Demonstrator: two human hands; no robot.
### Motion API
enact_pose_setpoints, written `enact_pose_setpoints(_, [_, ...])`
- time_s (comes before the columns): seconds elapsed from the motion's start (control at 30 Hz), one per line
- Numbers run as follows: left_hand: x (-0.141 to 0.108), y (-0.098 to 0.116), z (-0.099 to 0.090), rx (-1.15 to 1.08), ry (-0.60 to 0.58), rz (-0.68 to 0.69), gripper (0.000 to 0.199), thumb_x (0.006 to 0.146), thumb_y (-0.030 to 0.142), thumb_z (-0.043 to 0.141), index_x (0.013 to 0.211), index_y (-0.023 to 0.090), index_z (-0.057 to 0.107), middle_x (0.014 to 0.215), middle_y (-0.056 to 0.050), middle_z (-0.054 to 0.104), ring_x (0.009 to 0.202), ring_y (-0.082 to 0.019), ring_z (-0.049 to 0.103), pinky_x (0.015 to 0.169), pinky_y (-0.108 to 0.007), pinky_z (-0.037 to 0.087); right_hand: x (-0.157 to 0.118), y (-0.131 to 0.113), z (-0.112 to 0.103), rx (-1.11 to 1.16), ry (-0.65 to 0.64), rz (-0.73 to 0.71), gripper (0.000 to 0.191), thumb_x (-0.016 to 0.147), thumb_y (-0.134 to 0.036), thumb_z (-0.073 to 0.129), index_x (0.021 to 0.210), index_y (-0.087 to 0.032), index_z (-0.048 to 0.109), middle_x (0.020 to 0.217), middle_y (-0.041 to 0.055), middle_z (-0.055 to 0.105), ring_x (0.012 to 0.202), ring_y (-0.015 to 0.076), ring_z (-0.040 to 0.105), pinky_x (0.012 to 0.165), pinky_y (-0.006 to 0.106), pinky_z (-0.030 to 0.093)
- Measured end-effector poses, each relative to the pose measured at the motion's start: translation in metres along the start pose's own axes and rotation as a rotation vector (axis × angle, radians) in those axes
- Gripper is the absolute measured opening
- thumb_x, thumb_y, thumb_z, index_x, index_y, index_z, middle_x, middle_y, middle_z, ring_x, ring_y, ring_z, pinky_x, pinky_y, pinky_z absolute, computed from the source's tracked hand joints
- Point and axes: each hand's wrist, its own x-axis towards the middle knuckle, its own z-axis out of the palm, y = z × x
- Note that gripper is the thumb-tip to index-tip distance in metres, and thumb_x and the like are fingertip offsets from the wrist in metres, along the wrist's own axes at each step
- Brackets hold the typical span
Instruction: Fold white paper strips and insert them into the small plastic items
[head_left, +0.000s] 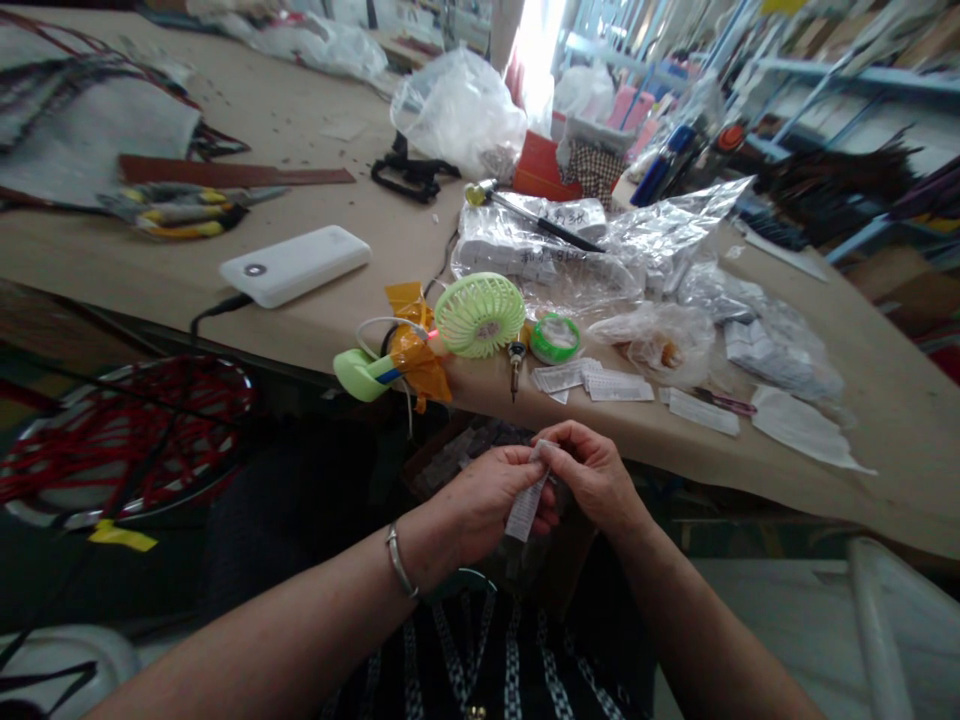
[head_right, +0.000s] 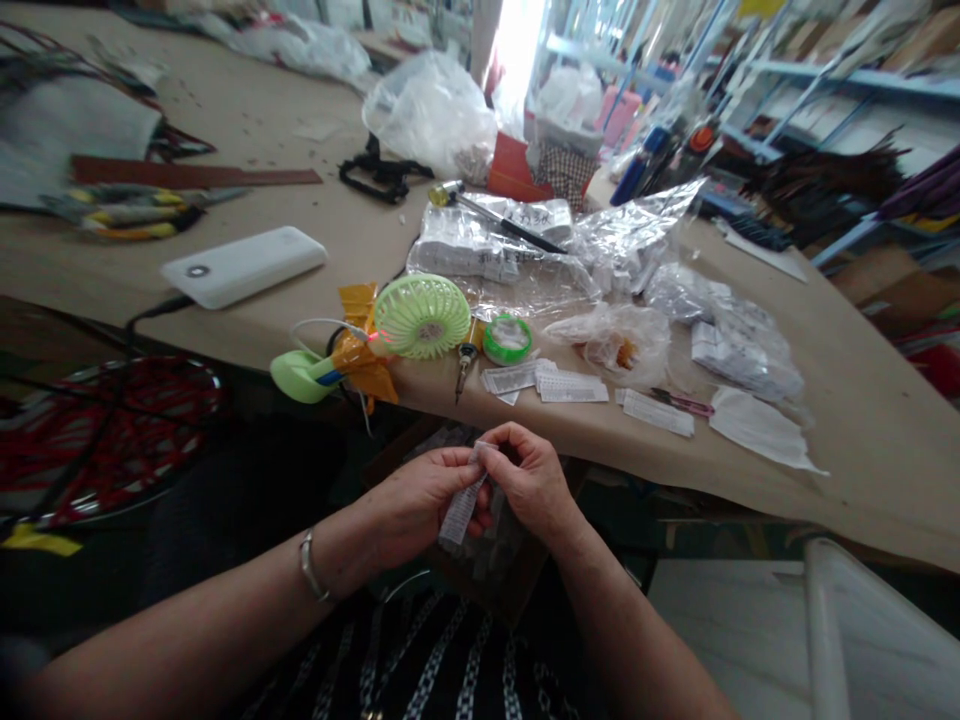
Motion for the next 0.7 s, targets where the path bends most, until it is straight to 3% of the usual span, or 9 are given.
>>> enact_pose_setpoints(0.13, [0.000,0.002,0.001,-0.018,0.005,0.008,0.012,0.073,0.023,0.061,0.070,0.013,0.057,0.055,0.000,0.055,0.046,-0.010,0.053,0.049,-0.023,0.041,-0.006,0.002,0.000,-0.266,0.057,-0.235,0.034,0.081,-0.027,0.056,0.114,-0.021,0.054,0.107,0.0070,0.061,0.098,0.0196,0.058,0.087,0.034,0.047])
enact_pose_setpoints(0.3, [0.000,0.002,0.003,0.001,0.014,0.020,0.011,0.069,0.021,0.065,0.072,0.012,0.060,0.055,-0.001,0.057,0.046,-0.009,0.051,0.048,-0.021,0.039,-0.010,0.004,0.000,-0.531,0.041,-0.367,0.033,0.084,-0.028,0.052,0.115,-0.021,0.057,0.111,0.0098,0.059,0.104,0.0229,0.055,0.091,0.039,0.045])
enact_pose_setpoints(0.43, [-0.003,0.004,0.003,0.000,0.021,0.031,0.018,0.072,0.029,0.063,0.067,0.013,0.056,0.055,0.000,0.055,0.047,-0.010,0.052,0.047,-0.021,0.038,-0.009,0.005,0.003,-0.346,0.108,-0.265,0.038,0.084,-0.028,0.053,0.121,-0.022,0.050,0.108,0.0076,0.061,0.098,0.0203,0.058,0.089,0.037,0.046])
enact_pose_setpoints(0.57, [-0.006,0.005,0.001,0.008,0.054,0.061,0.020,0.077,0.031,0.058,0.067,0.014,0.055,0.054,0.001,0.053,0.045,-0.009,0.050,0.047,-0.021,0.037,-0.005,0.006,0.006,0.052,0.094,-0.027,0.019,0.082,-0.032,0.057,0.096,-0.020,0.057,0.076,-0.0006,0.062,0.064,0.0116,0.058,0.063,0.023,0.048])
enact_pose_setpoints(0.7, [-0.005,0.004,-0.001,0.076,0.110,0.135,0.021,0.079,0.031,0.054,0.065,0.014,0.054,0.055,0.001,0.053,0.046,-0.009,0.049,0.048,-0.021,0.037,0.000,0.008,0.012,0.230,0.054,0.115,0.014,0.078,-0.031,0.062,0.080,-0.018,0.058,0.060,-0.0045,0.057,0.047,0.0072,0.049,0.048,0.019,0.042])
